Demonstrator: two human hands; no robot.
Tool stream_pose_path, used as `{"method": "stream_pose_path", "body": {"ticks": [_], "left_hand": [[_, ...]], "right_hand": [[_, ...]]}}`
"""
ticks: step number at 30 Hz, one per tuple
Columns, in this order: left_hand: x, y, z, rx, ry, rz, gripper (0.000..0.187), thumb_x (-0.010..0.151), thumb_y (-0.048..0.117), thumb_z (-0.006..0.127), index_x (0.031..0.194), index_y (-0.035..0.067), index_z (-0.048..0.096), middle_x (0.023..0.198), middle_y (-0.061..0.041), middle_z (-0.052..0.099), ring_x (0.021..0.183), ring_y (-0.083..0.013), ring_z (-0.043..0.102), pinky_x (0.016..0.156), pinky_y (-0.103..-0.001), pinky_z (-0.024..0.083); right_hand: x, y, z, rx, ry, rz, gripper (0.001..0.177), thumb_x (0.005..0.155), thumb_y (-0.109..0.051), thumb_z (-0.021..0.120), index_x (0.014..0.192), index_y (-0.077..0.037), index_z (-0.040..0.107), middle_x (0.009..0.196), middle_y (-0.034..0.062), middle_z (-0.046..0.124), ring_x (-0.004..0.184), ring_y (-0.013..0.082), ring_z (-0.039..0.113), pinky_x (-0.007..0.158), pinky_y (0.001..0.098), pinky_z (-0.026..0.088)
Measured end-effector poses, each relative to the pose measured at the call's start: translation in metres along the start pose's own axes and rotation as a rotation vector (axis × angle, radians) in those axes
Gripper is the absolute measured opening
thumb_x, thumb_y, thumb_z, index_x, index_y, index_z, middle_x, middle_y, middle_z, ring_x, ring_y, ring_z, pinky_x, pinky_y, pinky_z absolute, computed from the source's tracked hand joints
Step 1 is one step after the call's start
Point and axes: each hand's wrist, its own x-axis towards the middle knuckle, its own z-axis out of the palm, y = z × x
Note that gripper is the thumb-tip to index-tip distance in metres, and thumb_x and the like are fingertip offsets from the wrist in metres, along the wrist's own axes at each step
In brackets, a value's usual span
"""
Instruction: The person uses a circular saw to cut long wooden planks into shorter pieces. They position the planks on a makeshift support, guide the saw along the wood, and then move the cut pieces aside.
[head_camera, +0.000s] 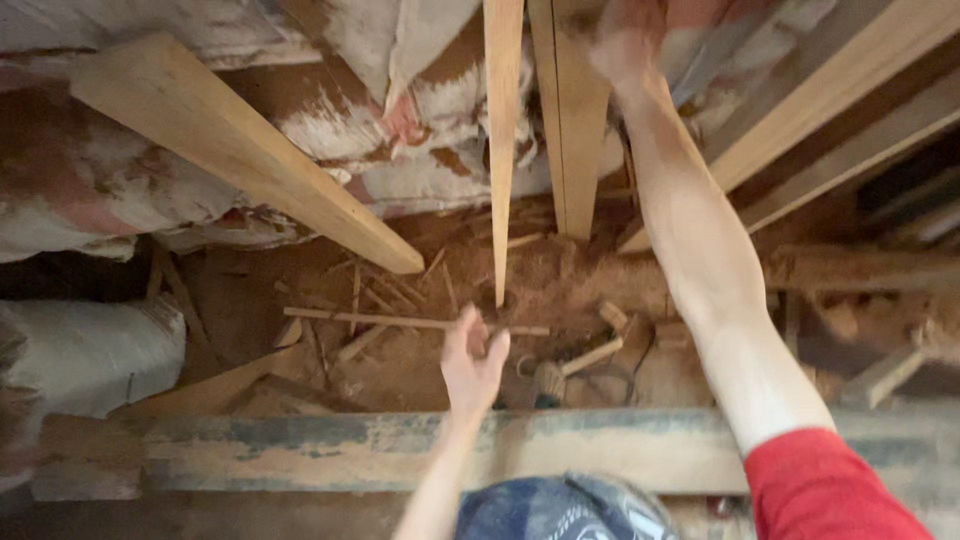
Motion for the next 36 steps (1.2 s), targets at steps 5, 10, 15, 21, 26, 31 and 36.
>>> {"method": "stream_pose_path", "body": {"ticks": [5,10,15,21,26,31,36], "left_hand": [[0.142,0.104,0.045,0.063,0.074,0.313,0.07,0.086,0.025,0.081,0.145,0.004,0.05,0.127,-0.017,0.057,0.103,-0.0228,0.066,0.077,-0.033,0.06],[0.146,0.102,0.099,0.123,-0.008,0.092,0.042,0.093,0.032,0.075,0.127,0.008,0.07,0.103,-0.007,0.074,0.083,-0.0217,0.07,0.07,-0.033,0.059],[0.052,0.016,0.124,-0.076,-0.069,-0.019,0.055,0.083,0.027,0.08,0.131,0.004,0.064,0.107,-0.009,0.075,0.09,-0.0151,0.074,0.08,-0.032,0.06],[-0.003,0.002,0.12,-0.119,-0.069,-0.135,0.062,0.076,0.025,0.086,0.13,0.002,0.065,0.108,-0.012,0.075,0.09,-0.0192,0.07,0.084,-0.031,0.059],[-0.023,0.056,0.064,-0.107,0.109,0.327,0.08,0.069,0.022,0.096,0.134,-0.006,0.059,0.124,-0.022,0.066,0.116,-0.0277,0.062,0.094,-0.042,0.052],[-0.051,0.1,0.003,-0.317,0.239,0.193,0.06,0.076,0.041,0.091,0.123,0.008,0.075,0.11,-0.008,0.082,0.099,-0.0172,0.078,0.092,-0.033,0.063],[-0.059,0.138,-0.064,-0.591,0.801,-0.035,0.069,0.072,0.04,0.091,0.126,0.005,0.066,0.114,-0.008,0.078,0.104,-0.0177,0.072,0.094,-0.033,0.054]], "right_hand": [[-0.024,-0.005,-0.03,0.216,0.128,-0.095,0.085,0.082,-0.035,0.094,0.146,-0.001,0.049,0.131,0.0233,0.064,0.119,0.0443,0.062,0.102,0.0508,0.051],[-0.128,0.001,-0.042,0.598,0.223,-0.127,0.074,0.082,-0.025,0.089,0.138,-0.003,0.045,0.13,0.0188,0.061,0.119,0.0337,0.062,0.096,0.0448,0.056],[-0.24,0.015,-0.013,0.806,0.214,-0.022,0.075,0.085,-0.037,0.083,0.143,-0.001,0.052,0.134,0.0151,0.06,0.121,0.0232,0.061,0.099,0.0385,0.054],[-0.273,-0.025,-0.022,0.629,0.372,-0.121,0.079,0.083,-0.059,0.086,0.128,-0.001,0.059,0.111,0.0123,0.074,0.1,0.02,0.07,0.09,0.0351,0.058],[-0.249,-0.134,-0.13,0.693,0.113,-0.612,0.073,0.088,-0.065,0.071,0.128,-0.003,0.063,0.105,0.0115,0.075,0.094,0.018,0.075,0.084,0.0299,0.061],[-0.247,-0.307,-0.217,0.668,-0.141,-0.921,0.052,0.104,-0.045,0.06,0.135,-0.003,0.06,0.117,0.0158,0.071,0.098,0.026,0.073,0.088,0.0336,0.058],[-0.298,-0.415,-0.188,0.498,0.022,-1.007,0.081,0.11,-0.032,0.075,0.161,0.003,0.023,0.155,0.0245,0.036,0.142,0.0398,0.043,0.122,0.0475,0.04]]}}
